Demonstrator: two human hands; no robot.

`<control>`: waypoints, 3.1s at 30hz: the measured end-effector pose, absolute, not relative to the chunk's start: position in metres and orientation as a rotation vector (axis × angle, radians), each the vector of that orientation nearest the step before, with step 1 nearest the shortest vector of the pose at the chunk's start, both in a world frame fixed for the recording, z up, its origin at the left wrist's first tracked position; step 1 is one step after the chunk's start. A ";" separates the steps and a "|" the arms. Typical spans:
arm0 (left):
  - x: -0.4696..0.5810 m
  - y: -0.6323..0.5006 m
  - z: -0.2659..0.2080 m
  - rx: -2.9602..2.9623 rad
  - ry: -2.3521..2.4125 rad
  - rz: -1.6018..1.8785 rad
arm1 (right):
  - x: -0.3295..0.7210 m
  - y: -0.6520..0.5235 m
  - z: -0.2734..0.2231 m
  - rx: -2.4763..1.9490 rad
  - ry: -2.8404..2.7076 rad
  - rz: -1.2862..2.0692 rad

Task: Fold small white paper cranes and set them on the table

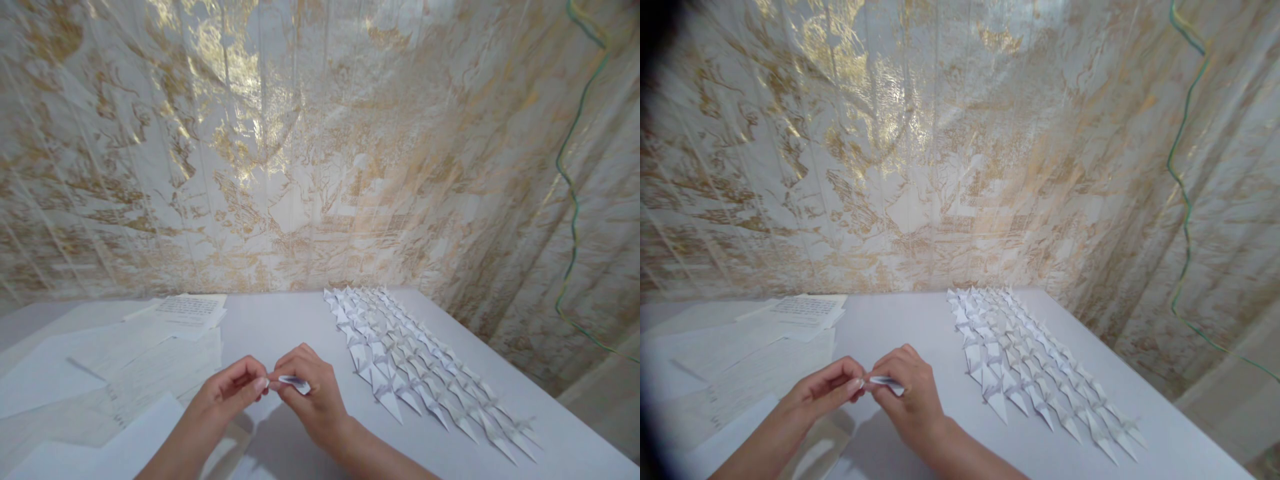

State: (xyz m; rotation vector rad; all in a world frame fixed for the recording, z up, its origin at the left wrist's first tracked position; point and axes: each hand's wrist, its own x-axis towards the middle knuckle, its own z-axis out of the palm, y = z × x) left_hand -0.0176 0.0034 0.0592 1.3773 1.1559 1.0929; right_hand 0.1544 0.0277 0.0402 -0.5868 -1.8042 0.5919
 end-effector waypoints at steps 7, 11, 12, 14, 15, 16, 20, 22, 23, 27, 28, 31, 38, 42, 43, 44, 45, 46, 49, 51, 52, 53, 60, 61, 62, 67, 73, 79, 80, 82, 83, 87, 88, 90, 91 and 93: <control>-0.018 0.002 0.062 1.633 1.269 1.112 | 0.150 0.026 0.040 -0.680 -1.599 0.867; -0.019 0.000 0.063 1.826 1.353 1.048 | 0.148 0.023 0.040 -0.746 -1.490 1.020; -0.019 0.000 0.063 1.887 1.379 1.040 | 0.147 0.023 0.040 -0.764 -1.466 1.050; -0.019 -0.001 0.061 1.998 1.450 1.050 | 0.146 0.022 0.039 -0.786 -1.420 1.102; -0.020 -0.002 0.060 2.036 1.481 1.049 | 0.145 0.022 0.038 -0.792 -1.402 1.127; -0.020 -0.002 0.059 2.053 1.505 1.050 | 0.144 0.022 0.038 -0.795 -1.389 1.150; -0.019 -0.004 0.056 1.970 1.509 1.083 | 0.142 0.020 0.038 -0.805 -1.375 1.213; -0.017 -0.006 0.054 1.937 1.495 1.135 | 0.141 0.018 0.040 -0.812 -1.381 1.200; -0.015 -0.007 0.053 1.919 1.493 1.160 | 0.141 0.017 0.040 -0.820 -1.381 1.194; -0.006 -0.009 0.043 1.742 1.502 1.234 | 0.138 0.016 0.039 -0.834 -1.281 1.271; -0.004 -0.008 0.039 1.698 1.487 1.227 | 0.137 0.016 0.037 -0.824 -1.237 1.302; -0.002 -0.004 0.028 1.635 1.417 1.179 | 0.134 0.018 0.034 -0.781 -1.149 1.354; -0.018 0.008 0.022 1.470 1.442 1.280 | 0.135 0.028 0.022 -0.807 -1.166 1.396; -0.021 0.012 0.025 1.425 1.398 1.302 | 0.137 0.032 0.018 -0.905 -1.207 1.357; -0.020 0.012 0.026 1.414 1.380 1.296 | 0.138 0.032 0.018 -0.915 -1.209 1.347; -0.019 0.012 0.027 1.402 1.365 1.287 | 0.138 0.032 0.018 -0.924 -1.210 1.342; -0.018 0.012 0.028 1.390 1.354 1.279 | 0.138 0.032 0.019 -0.934 -1.212 1.339; -0.017 0.012 0.029 1.377 1.350 1.274 | 0.138 0.033 0.019 -0.940 -1.221 1.340; -0.016 0.010 0.032 1.321 1.351 1.265 | 0.139 0.033 0.018 -0.889 -1.273 1.336; -0.016 0.009 0.034 1.290 1.357 1.252 | 0.140 0.032 0.017 -0.798 -1.302 1.317; -0.017 0.008 0.035 1.267 1.360 1.239 | 0.141 0.032 0.016 -0.753 -1.313 1.305; -0.018 0.008 0.035 1.241 1.361 1.225 | 0.142 0.032 0.016 -0.722 -1.330 1.286; -0.020 0.009 0.036 1.147 1.361 1.202 | 0.147 0.032 0.021 -0.702 -1.572 1.060; -0.020 0.009 0.037 1.161 1.367 1.204 | 0.146 0.032 0.022 -0.708 -1.561 1.077; -0.020 0.009 0.037 1.174 1.374 1.202 | 0.146 0.031 0.022 -0.721 -1.543 1.097; -0.019 0.007 0.036 1.198 1.366 1.154 | 0.145 0.031 0.022 -0.800 -1.443 1.189; -0.022 0.011 0.034 1.123 1.337 1.173 | 0.149 0.033 0.024 -0.714 -1.488 1.168; -0.022 0.012 0.028 1.171 1.314 1.144 | 0.145 0.034 0.020 -0.766 -1.452 1.204; -0.022 0.012 0.027 1.179 1.315 1.145 | 0.145 0.035 0.018 -0.784 -1.407 1.238; -0.020 0.011 0.024 1.193 1.318 1.145 | 0.144 0.037 0.014 -0.832 -1.318 1.311; -0.019 0.011 0.024 1.199 1.317 1.146 | 0.144 0.039 0.012 -0.858 -1.285 1.339; -0.016 0.009 0.023 1.242 1.287 1.176 | 0.144 0.042 0.010 -0.902 -1.244 1.344; -0.015 0.009 0.023 1.262 1.278 1.182 | 0.144 0.042 0.010 -0.900 -1.244 1.336; -0.013 0.008 0.025 1.312 1.294 1.168 | 0.144 0.042 0.012 -0.897 -1.241 1.319; -0.012 0.008 0.026 1.338 1.318 1.155 | 0.144 0.041 0.013 -0.896 -1.240 1.316; -0.011 0.009 0.027 1.377 1.383 1.143 | 0.144 0.040 0.015 -0.895 -1.249 1.316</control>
